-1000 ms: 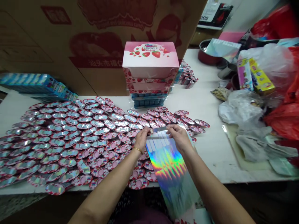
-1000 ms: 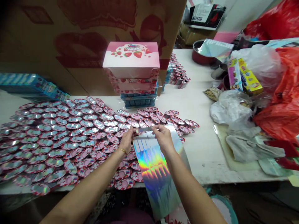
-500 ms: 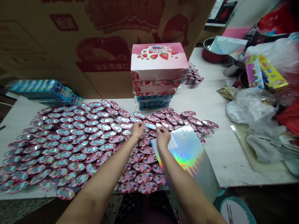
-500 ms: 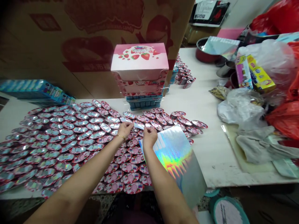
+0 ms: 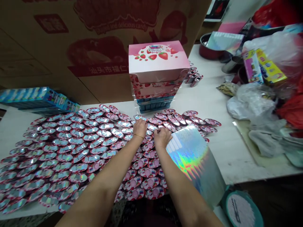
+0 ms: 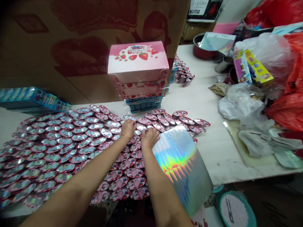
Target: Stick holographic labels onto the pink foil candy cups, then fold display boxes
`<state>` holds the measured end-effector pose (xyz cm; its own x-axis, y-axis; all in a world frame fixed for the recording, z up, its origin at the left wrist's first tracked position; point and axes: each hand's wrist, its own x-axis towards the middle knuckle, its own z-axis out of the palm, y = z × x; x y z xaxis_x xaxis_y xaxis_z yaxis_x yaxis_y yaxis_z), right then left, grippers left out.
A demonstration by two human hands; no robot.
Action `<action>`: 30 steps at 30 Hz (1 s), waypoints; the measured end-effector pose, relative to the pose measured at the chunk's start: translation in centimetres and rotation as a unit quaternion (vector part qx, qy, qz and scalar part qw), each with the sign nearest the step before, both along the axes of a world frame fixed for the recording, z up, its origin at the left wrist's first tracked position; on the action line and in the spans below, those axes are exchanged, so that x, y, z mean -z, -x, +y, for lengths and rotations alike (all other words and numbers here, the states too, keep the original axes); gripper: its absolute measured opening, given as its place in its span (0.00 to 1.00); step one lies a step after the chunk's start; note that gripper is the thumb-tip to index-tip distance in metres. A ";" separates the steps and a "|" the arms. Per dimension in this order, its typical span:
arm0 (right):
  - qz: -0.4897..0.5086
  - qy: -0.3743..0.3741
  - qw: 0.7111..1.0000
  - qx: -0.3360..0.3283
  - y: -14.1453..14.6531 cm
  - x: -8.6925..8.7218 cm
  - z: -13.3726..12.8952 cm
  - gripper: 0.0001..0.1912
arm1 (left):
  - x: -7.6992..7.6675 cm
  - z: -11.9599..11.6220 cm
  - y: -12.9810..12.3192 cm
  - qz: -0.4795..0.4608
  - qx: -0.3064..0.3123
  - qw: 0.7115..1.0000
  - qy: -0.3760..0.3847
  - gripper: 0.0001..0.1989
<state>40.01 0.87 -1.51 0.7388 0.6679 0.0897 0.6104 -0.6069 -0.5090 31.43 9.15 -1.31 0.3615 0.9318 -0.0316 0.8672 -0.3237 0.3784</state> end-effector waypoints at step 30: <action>-0.067 -0.028 0.886 -0.458 -17.4 -5.5 -8.7 0.06 | -0.1 -9.8 -8.6 -0.083 0.022 0.995 0.041 0.03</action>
<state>57.38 -7.87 3.99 -0.1298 0.9738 0.1869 0.8909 0.1973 -0.4090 40.00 -0.67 -1.16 0.4088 0.9116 -0.0442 0.7765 -0.3219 0.5417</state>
